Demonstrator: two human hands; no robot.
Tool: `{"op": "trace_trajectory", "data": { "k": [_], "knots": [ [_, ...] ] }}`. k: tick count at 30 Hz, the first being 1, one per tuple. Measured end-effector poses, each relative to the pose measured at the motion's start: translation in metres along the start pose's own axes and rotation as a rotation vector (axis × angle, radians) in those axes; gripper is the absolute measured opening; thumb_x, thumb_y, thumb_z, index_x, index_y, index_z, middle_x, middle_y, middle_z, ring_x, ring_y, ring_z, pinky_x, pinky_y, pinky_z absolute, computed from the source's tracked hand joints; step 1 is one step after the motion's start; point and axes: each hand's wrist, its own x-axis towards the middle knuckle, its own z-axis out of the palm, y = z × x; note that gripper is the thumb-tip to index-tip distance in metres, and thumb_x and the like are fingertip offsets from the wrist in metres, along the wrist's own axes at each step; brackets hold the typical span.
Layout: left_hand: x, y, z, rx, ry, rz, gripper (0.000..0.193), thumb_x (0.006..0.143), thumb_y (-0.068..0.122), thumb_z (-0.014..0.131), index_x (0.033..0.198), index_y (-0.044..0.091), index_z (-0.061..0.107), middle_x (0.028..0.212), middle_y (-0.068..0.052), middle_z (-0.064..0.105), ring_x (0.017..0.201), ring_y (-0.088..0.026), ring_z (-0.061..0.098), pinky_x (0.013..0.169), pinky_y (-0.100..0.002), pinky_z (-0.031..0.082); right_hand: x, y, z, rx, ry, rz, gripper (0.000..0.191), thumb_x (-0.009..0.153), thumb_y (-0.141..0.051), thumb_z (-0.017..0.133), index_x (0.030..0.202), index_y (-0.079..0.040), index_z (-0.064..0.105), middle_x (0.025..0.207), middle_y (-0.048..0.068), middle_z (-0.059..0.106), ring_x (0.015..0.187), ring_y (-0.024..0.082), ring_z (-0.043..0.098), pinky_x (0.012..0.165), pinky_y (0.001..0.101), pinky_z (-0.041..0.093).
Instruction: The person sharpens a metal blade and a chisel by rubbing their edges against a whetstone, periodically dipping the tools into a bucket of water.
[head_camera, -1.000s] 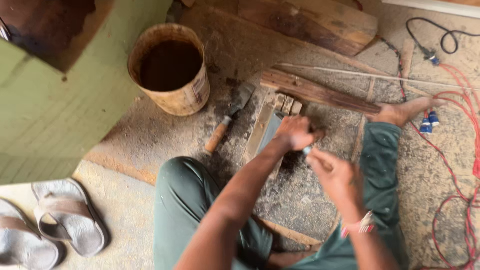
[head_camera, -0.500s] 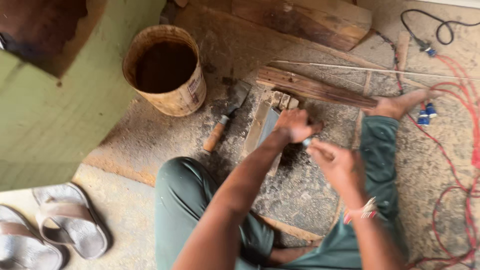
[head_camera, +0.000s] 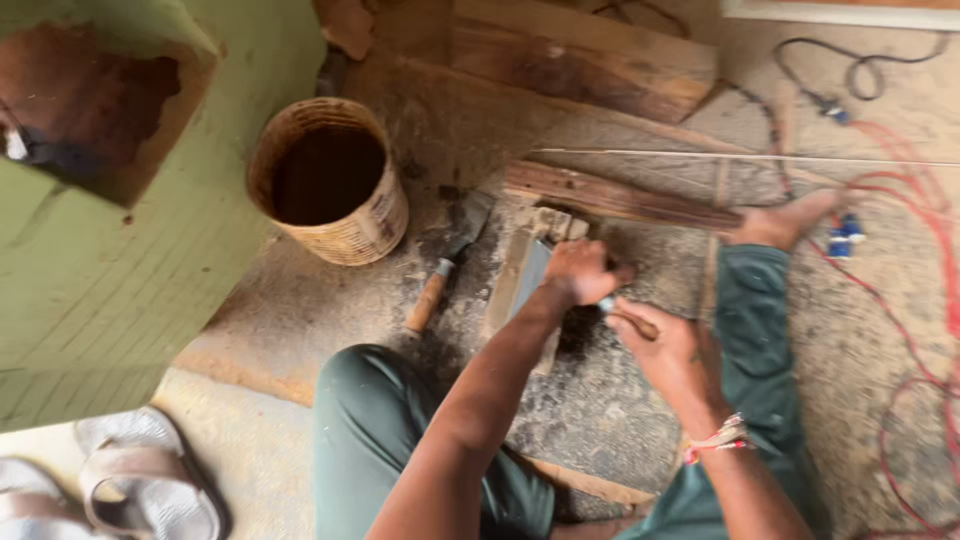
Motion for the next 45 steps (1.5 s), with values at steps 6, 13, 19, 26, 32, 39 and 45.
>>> {"op": "trace_trajectory", "data": {
  "k": [6,13,19,26,32,39,45],
  "knots": [
    [-0.111,0.007,0.029,0.137,-0.339,0.034,0.054,0.093,0.060,0.051,0.088,0.014,0.079,0.085,-0.018,0.074,0.088,-0.031,0.072,0.089,-0.049,0.052,-0.108,0.015,0.034,0.116,-0.059,0.063,0.033,0.082,-0.036,0.072,0.112,-0.024,0.078,0.090,0.008,0.081,0.082,0.021,0.081,0.070,0.0377,0.061],
    [-0.012,0.002,0.016,0.020,-0.214,-0.040,0.057,0.092,0.063,0.049,0.085,0.016,0.080,0.084,-0.013,0.074,0.083,-0.026,0.072,0.080,-0.044,0.056,-0.019,-0.002,-0.004,-0.077,-0.107,0.100,0.033,0.090,-0.040,0.070,0.117,-0.023,0.079,0.080,0.006,0.081,0.058,0.020,0.076,0.055,0.0360,0.056],
    [-0.065,0.010,0.025,-0.038,-0.292,-0.036,0.058,0.097,0.059,0.044,0.077,0.014,0.075,0.072,-0.011,0.072,0.062,-0.021,0.064,0.067,-0.043,0.055,-0.071,-0.003,0.005,-0.101,-0.236,0.352,0.031,0.092,-0.038,0.067,0.122,-0.036,0.075,0.089,0.001,0.082,0.065,0.023,0.078,0.059,0.0389,0.058],
    [-0.060,0.000,0.054,0.216,-0.347,-0.011,0.069,0.087,0.072,0.055,0.077,0.008,0.079,0.078,-0.014,0.071,0.080,-0.027,0.068,0.079,-0.045,0.052,-0.074,-0.010,0.003,-0.181,-0.066,0.164,0.029,0.083,-0.039,0.076,0.110,-0.028,0.082,0.078,0.017,0.074,0.074,0.037,0.073,0.066,0.0462,0.058],
    [-0.002,0.017,0.031,0.004,-0.116,0.023,0.060,0.092,0.067,0.046,0.079,0.017,0.076,0.062,-0.004,0.056,0.056,-0.019,0.053,0.069,-0.048,0.058,-0.023,-0.008,-0.023,-0.132,-0.097,0.120,0.032,0.094,-0.037,0.072,0.123,-0.026,0.075,0.077,0.014,0.076,0.064,0.028,0.072,0.059,0.0407,0.054],
    [-0.116,0.007,0.055,0.055,-0.350,0.029,0.062,0.092,0.069,0.045,0.070,0.019,0.075,0.057,-0.013,0.057,0.058,-0.023,0.060,0.068,-0.044,0.052,-0.125,0.005,0.018,-0.183,-0.071,0.200,0.033,0.081,-0.041,0.078,0.112,-0.030,0.082,0.083,0.016,0.076,0.083,0.033,0.075,0.073,0.0441,0.059],
    [0.002,0.017,0.028,-0.112,0.076,0.093,0.059,0.086,0.067,0.052,0.070,0.016,0.077,0.072,-0.012,0.072,0.078,-0.029,0.071,0.079,-0.044,0.053,-0.009,0.009,-0.012,0.128,0.055,-0.101,0.032,0.091,-0.035,0.074,0.116,-0.015,0.075,0.099,0.011,0.079,0.086,0.018,0.079,0.072,0.0316,0.060]
  ]
}}
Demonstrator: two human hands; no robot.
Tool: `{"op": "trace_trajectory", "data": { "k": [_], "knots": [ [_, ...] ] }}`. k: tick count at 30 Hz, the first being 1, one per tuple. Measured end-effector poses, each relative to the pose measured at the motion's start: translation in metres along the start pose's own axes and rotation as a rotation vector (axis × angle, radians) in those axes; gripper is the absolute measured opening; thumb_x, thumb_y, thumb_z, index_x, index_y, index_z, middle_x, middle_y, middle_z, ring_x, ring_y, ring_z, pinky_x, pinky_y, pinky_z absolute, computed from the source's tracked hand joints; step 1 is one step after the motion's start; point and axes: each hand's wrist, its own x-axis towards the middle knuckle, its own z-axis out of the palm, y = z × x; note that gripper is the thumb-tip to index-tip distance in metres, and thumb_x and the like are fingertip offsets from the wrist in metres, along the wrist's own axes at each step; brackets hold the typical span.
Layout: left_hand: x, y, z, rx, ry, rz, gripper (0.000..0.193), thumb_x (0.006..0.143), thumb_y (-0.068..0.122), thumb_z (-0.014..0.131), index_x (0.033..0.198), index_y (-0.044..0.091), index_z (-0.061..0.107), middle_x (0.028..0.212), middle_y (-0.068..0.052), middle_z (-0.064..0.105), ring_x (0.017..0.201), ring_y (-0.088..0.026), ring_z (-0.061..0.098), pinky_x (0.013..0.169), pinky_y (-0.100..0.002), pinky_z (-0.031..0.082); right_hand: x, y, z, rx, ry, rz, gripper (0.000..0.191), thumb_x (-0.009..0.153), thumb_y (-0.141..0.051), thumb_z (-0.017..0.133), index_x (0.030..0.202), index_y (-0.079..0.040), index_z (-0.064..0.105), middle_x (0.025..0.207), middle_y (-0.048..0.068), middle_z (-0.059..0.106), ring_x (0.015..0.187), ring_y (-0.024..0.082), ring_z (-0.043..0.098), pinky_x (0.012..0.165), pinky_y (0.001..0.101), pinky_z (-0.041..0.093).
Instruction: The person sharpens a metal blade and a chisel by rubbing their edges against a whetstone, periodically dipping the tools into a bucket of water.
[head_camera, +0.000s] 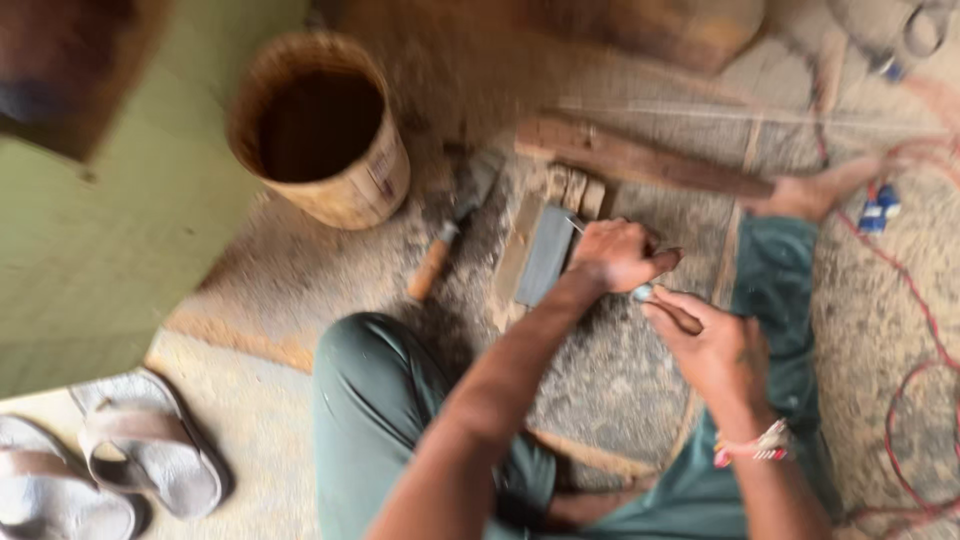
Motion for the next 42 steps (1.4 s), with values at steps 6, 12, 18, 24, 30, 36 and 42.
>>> {"op": "trace_trajectory", "data": {
  "k": [6,12,18,24,30,36,42],
  "knots": [
    [-0.102,0.002,0.006,0.052,-0.371,-0.144,0.065,0.101,0.062,0.044,0.079,0.010,0.075,0.071,-0.012,0.066,0.071,-0.029,0.070,0.082,-0.049,0.056,-0.086,-0.015,0.009,-0.220,-0.226,0.218,0.038,0.083,-0.033,0.075,0.120,-0.024,0.078,0.092,0.010,0.079,0.079,0.030,0.076,0.071,0.0416,0.059],
    [-0.056,-0.021,0.020,0.172,-0.107,-0.063,0.071,0.085,0.074,0.049,0.078,0.010,0.077,0.077,-0.015,0.071,0.082,-0.030,0.071,0.087,-0.052,0.055,-0.038,-0.023,0.010,-0.253,-0.217,0.230,0.030,0.089,-0.036,0.075,0.116,-0.024,0.080,0.092,0.011,0.078,0.076,0.028,0.076,0.067,0.0404,0.057],
    [-0.019,0.002,-0.015,-0.007,-0.314,-0.316,0.065,0.101,0.064,0.042,0.085,0.008,0.070,0.085,-0.013,0.072,0.092,-0.032,0.073,0.086,-0.050,0.059,-0.009,-0.008,0.001,-0.169,-0.108,0.116,0.031,0.090,-0.036,0.073,0.117,-0.021,0.079,0.106,0.003,0.079,0.075,0.017,0.078,0.062,0.0318,0.058],
    [-0.121,-0.018,0.011,0.143,-0.347,-0.147,0.055,0.085,0.067,0.056,0.090,0.017,0.081,0.092,-0.019,0.071,0.096,-0.033,0.068,0.092,-0.049,0.051,-0.110,-0.012,0.037,-0.201,-0.103,0.148,0.031,0.083,-0.037,0.076,0.110,-0.024,0.081,0.089,0.010,0.077,0.082,0.024,0.079,0.071,0.0365,0.060],
    [-0.003,-0.021,-0.007,0.032,0.033,-0.077,0.063,0.080,0.069,0.057,0.086,0.011,0.080,0.097,-0.020,0.076,0.100,-0.035,0.070,0.091,-0.048,0.052,0.008,-0.015,0.002,-0.080,-0.060,-0.001,0.031,0.089,-0.034,0.077,0.114,-0.015,0.078,0.097,0.011,0.078,0.085,0.023,0.079,0.072,0.0332,0.060],
    [-0.104,0.003,-0.018,0.069,-0.332,-0.205,0.073,0.098,0.064,0.041,0.077,0.006,0.079,0.077,-0.018,0.072,0.074,-0.027,0.070,0.075,-0.045,0.054,-0.073,-0.030,0.016,-0.160,-0.171,0.181,0.034,0.085,-0.032,0.077,0.116,-0.019,0.080,0.088,0.011,0.079,0.076,0.025,0.078,0.066,0.0388,0.060],
    [-0.086,-0.027,0.002,0.096,-0.326,-0.142,0.057,0.088,0.065,0.052,0.088,0.016,0.080,0.088,-0.015,0.074,0.088,-0.028,0.070,0.083,-0.047,0.052,-0.066,-0.030,0.024,-0.357,-0.173,0.148,0.029,0.088,-0.035,0.075,0.114,-0.024,0.082,0.083,0.014,0.075,0.072,0.034,0.074,0.065,0.0425,0.057]
  ]
}}
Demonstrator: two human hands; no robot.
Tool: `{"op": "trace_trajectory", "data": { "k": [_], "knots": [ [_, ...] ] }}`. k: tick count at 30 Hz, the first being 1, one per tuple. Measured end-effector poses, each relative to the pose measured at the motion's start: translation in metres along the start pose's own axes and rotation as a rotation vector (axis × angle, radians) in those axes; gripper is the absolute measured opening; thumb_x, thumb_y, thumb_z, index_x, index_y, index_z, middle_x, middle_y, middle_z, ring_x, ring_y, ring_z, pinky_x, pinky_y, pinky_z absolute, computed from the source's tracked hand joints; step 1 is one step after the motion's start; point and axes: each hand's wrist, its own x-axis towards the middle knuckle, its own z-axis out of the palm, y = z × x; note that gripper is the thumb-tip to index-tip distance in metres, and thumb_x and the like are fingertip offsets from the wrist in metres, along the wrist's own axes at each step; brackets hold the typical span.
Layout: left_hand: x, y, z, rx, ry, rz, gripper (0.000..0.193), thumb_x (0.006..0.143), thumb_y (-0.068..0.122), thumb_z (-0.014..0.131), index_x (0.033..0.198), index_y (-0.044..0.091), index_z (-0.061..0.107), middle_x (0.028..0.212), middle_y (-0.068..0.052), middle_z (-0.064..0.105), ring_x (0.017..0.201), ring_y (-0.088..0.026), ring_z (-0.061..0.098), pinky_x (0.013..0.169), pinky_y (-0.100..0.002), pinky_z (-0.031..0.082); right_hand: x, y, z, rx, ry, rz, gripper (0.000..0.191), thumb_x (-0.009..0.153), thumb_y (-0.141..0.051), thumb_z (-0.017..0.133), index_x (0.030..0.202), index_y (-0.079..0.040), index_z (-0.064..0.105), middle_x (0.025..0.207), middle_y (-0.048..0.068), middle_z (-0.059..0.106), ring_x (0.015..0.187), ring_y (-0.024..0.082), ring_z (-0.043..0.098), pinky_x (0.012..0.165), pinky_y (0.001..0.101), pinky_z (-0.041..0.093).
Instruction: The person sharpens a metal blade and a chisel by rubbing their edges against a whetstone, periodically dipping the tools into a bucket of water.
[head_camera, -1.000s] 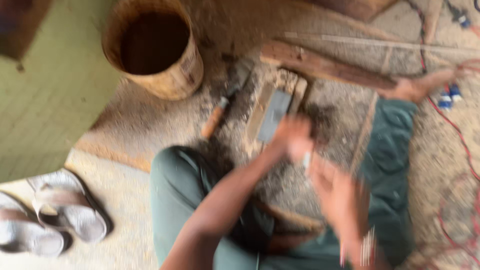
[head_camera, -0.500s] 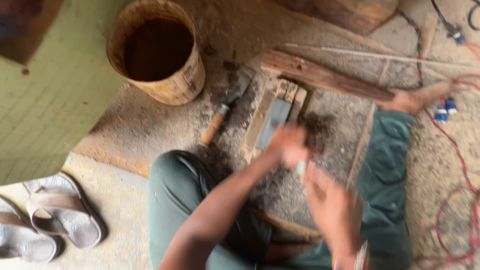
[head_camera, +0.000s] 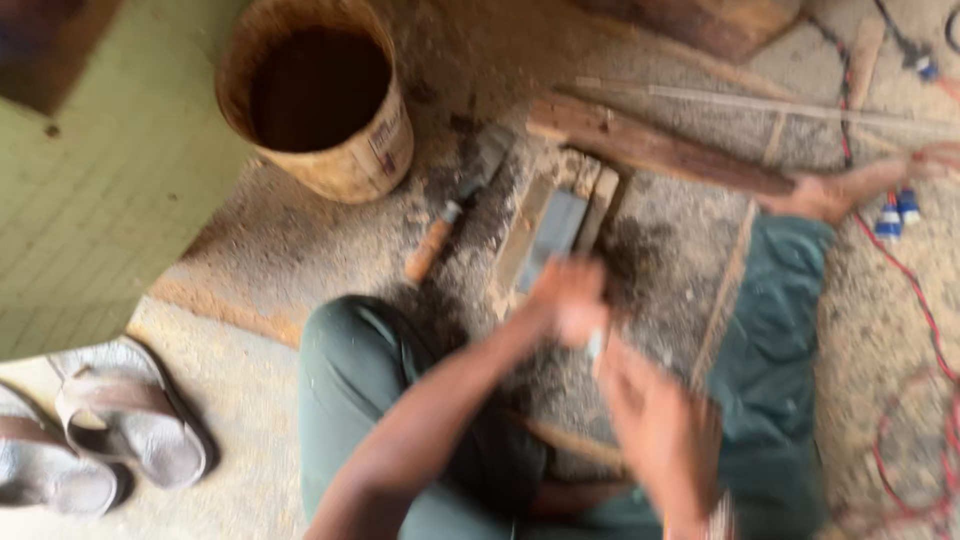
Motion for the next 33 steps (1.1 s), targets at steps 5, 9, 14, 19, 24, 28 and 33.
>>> {"op": "trace_trajectory", "data": {
  "k": [5,9,14,19,24,28,33],
  "knots": [
    [0.067,0.011,-0.045,-0.004,0.414,0.120,0.054,0.082,0.063,0.060,0.093,0.014,0.082,0.101,-0.018,0.075,0.101,-0.034,0.069,0.091,-0.047,0.052,0.071,0.001,-0.024,0.296,0.210,-0.293,0.029,0.092,-0.034,0.073,0.113,-0.014,0.075,0.100,0.010,0.077,0.086,0.027,0.078,0.068,0.0344,0.060],
    [-0.009,0.016,-0.020,-0.029,-0.034,-0.069,0.053,0.094,0.060,0.052,0.095,0.016,0.081,0.096,-0.015,0.078,0.095,-0.027,0.073,0.104,-0.053,0.043,-0.002,0.002,0.002,0.186,-0.062,0.032,0.031,0.090,-0.036,0.070,0.118,-0.024,0.077,0.094,0.008,0.079,0.085,0.028,0.077,0.070,0.0394,0.060],
    [-0.032,0.009,-0.002,0.018,-0.089,-0.019,0.054,0.087,0.065,0.057,0.098,0.018,0.080,0.100,-0.016,0.076,0.100,-0.029,0.070,0.099,-0.047,0.051,-0.028,-0.006,0.013,0.117,-0.015,0.079,0.031,0.083,-0.043,0.075,0.107,-0.025,0.082,0.088,0.008,0.080,0.080,0.029,0.077,0.070,0.0425,0.059],
    [0.054,0.016,-0.052,-0.005,0.275,0.039,0.057,0.080,0.068,0.058,0.098,0.019,0.082,0.105,-0.017,0.074,0.107,-0.034,0.066,0.096,-0.045,0.050,0.064,-0.008,-0.027,0.269,0.214,-0.286,0.031,0.090,-0.039,0.073,0.110,-0.015,0.077,0.092,0.009,0.078,0.082,0.022,0.079,0.066,0.0331,0.059],
    [0.003,0.020,-0.022,-0.053,-0.026,-0.046,0.057,0.091,0.061,0.046,0.103,0.016,0.080,0.106,-0.016,0.075,0.108,-0.029,0.070,0.100,-0.048,0.049,0.007,-0.001,-0.008,0.218,-0.029,0.079,0.032,0.087,-0.037,0.070,0.115,-0.025,0.078,0.085,0.006,0.080,0.069,0.022,0.079,0.059,0.0371,0.057],
    [-0.035,0.008,0.027,0.179,-0.055,0.023,0.075,0.087,0.070,0.054,0.109,0.001,0.073,0.123,-0.026,0.064,0.125,-0.040,0.054,0.107,-0.053,0.039,-0.028,0.005,0.014,0.245,0.072,-0.041,0.033,0.085,-0.035,0.074,0.114,-0.021,0.081,0.089,0.013,0.078,0.081,0.030,0.076,0.068,0.0396,0.058],
    [0.058,0.008,-0.015,-0.035,-0.073,-0.091,0.064,0.090,0.066,0.047,0.109,0.013,0.077,0.112,-0.018,0.075,0.112,-0.029,0.071,0.099,-0.048,0.053,0.045,0.000,-0.023,0.137,-0.041,0.077,0.028,0.092,-0.036,0.073,0.115,-0.021,0.080,0.086,0.005,0.081,0.063,0.022,0.077,0.057,0.0382,0.056]
  ]
}}
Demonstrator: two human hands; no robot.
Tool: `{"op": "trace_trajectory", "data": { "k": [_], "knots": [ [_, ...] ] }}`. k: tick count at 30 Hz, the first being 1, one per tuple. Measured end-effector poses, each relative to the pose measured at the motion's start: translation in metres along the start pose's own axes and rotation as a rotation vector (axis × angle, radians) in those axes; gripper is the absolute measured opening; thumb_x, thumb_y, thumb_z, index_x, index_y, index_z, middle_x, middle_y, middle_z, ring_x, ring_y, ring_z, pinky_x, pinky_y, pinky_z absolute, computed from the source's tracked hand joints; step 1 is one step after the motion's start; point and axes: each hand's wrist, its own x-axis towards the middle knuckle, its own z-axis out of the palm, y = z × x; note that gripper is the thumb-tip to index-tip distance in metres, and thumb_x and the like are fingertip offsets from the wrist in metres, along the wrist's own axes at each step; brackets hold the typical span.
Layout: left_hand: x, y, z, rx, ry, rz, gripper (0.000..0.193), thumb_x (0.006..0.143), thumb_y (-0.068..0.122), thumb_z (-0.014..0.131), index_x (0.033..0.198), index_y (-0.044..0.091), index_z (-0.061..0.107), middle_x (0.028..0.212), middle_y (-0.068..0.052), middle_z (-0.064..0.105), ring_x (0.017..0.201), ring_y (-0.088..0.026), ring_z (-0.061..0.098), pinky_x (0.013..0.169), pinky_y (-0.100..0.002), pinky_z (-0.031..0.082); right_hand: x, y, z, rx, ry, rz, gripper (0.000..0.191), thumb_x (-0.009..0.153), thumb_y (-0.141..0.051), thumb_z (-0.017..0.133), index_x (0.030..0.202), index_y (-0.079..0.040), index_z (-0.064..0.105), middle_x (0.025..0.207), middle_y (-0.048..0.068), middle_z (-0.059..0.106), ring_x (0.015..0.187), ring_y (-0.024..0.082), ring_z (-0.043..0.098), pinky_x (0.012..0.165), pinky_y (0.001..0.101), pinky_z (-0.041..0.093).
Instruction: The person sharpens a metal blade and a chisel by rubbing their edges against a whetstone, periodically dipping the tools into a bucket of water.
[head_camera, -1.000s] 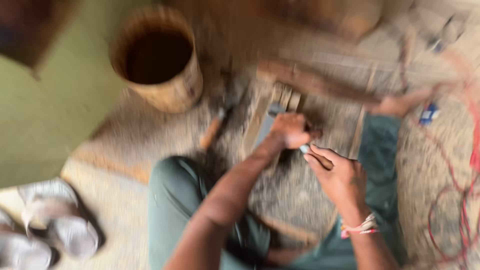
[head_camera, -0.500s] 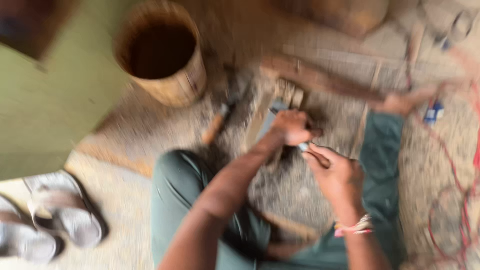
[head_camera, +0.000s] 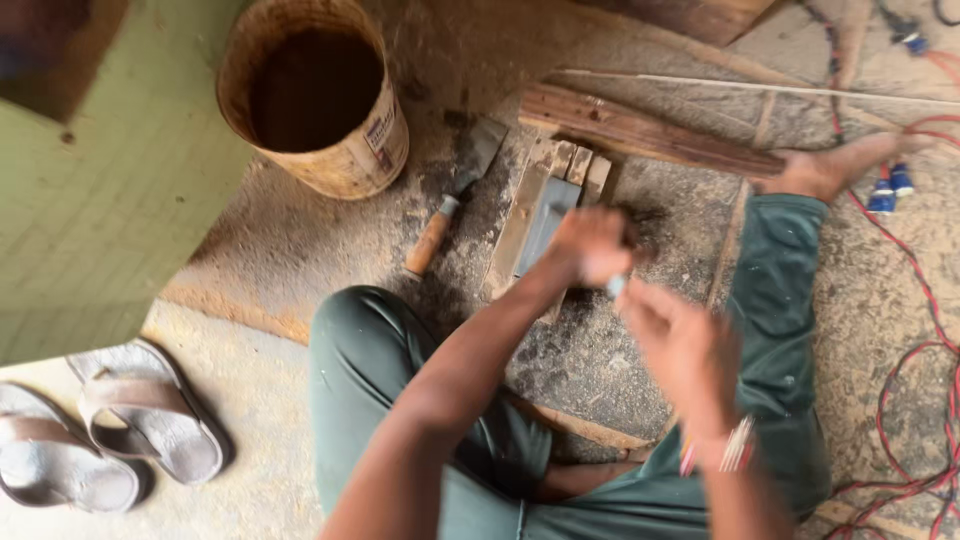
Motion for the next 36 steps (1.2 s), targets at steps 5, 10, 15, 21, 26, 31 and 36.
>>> {"op": "trace_trajectory", "data": {
  "k": [5,10,15,21,26,31,36],
  "knots": [
    [-0.012,0.025,-0.025,0.044,0.119,0.061,0.053,0.089,0.063,0.048,0.105,0.020,0.075,0.098,-0.016,0.076,0.091,-0.025,0.076,0.082,-0.044,0.059,0.003,0.004,-0.004,0.043,0.080,-0.140,0.031,0.093,-0.035,0.072,0.120,-0.020,0.077,0.081,0.005,0.080,0.055,0.022,0.073,0.050,0.0395,0.053],
    [-0.086,0.006,0.041,0.196,-0.033,0.112,0.061,0.088,0.069,0.054,0.086,0.016,0.083,0.088,-0.020,0.070,0.093,-0.031,0.066,0.089,-0.048,0.050,-0.088,0.035,0.049,-0.032,0.087,-0.006,0.036,0.081,-0.043,0.075,0.114,-0.029,0.079,0.082,0.014,0.076,0.076,0.032,0.076,0.067,0.0435,0.059],
    [-0.008,0.011,0.007,0.104,0.224,0.185,0.049,0.076,0.057,0.063,0.086,0.012,0.079,0.088,-0.015,0.074,0.094,-0.033,0.072,0.087,-0.046,0.053,-0.013,0.030,0.012,0.027,0.125,-0.120,0.028,0.089,-0.033,0.074,0.113,-0.019,0.079,0.094,0.010,0.078,0.081,0.028,0.076,0.070,0.0382,0.059],
    [-0.030,0.026,-0.009,-0.009,0.032,0.057,0.069,0.100,0.064,0.040,0.076,0.010,0.076,0.063,-0.007,0.060,0.067,-0.025,0.066,0.077,-0.045,0.058,-0.015,0.022,0.008,0.066,0.055,-0.023,0.031,0.088,-0.033,0.074,0.116,-0.022,0.078,0.091,0.006,0.080,0.066,0.023,0.078,0.058,0.0367,0.059],
    [-0.093,0.011,0.036,0.008,-0.113,0.087,0.052,0.091,0.069,0.046,0.087,0.026,0.074,0.058,-0.006,0.057,0.056,-0.022,0.053,0.061,-0.045,0.052,-0.090,0.022,0.035,-0.052,0.073,0.053,0.034,0.079,-0.040,0.083,0.110,-0.026,0.082,0.076,0.015,0.075,0.069,0.030,0.077,0.063,0.0433,0.059],
    [0.003,0.021,-0.004,0.128,0.375,0.254,0.059,0.085,0.071,0.058,0.074,0.017,0.081,0.074,-0.012,0.062,0.079,-0.030,0.063,0.076,-0.047,0.051,0.005,0.009,-0.009,0.041,0.135,-0.157,0.030,0.089,-0.034,0.076,0.114,-0.017,0.079,0.090,0.013,0.077,0.079,0.027,0.077,0.065,0.0390,0.059],
    [-0.009,0.021,-0.007,-0.079,0.153,0.135,0.061,0.094,0.065,0.047,0.080,0.014,0.077,0.081,-0.014,0.073,0.077,-0.027,0.069,0.076,-0.045,0.053,-0.005,0.010,-0.007,0.005,0.020,0.013,0.033,0.092,-0.037,0.073,0.121,-0.023,0.079,0.083,0.012,0.078,0.071,0.026,0.078,0.065,0.0389,0.058]
  ]
}}
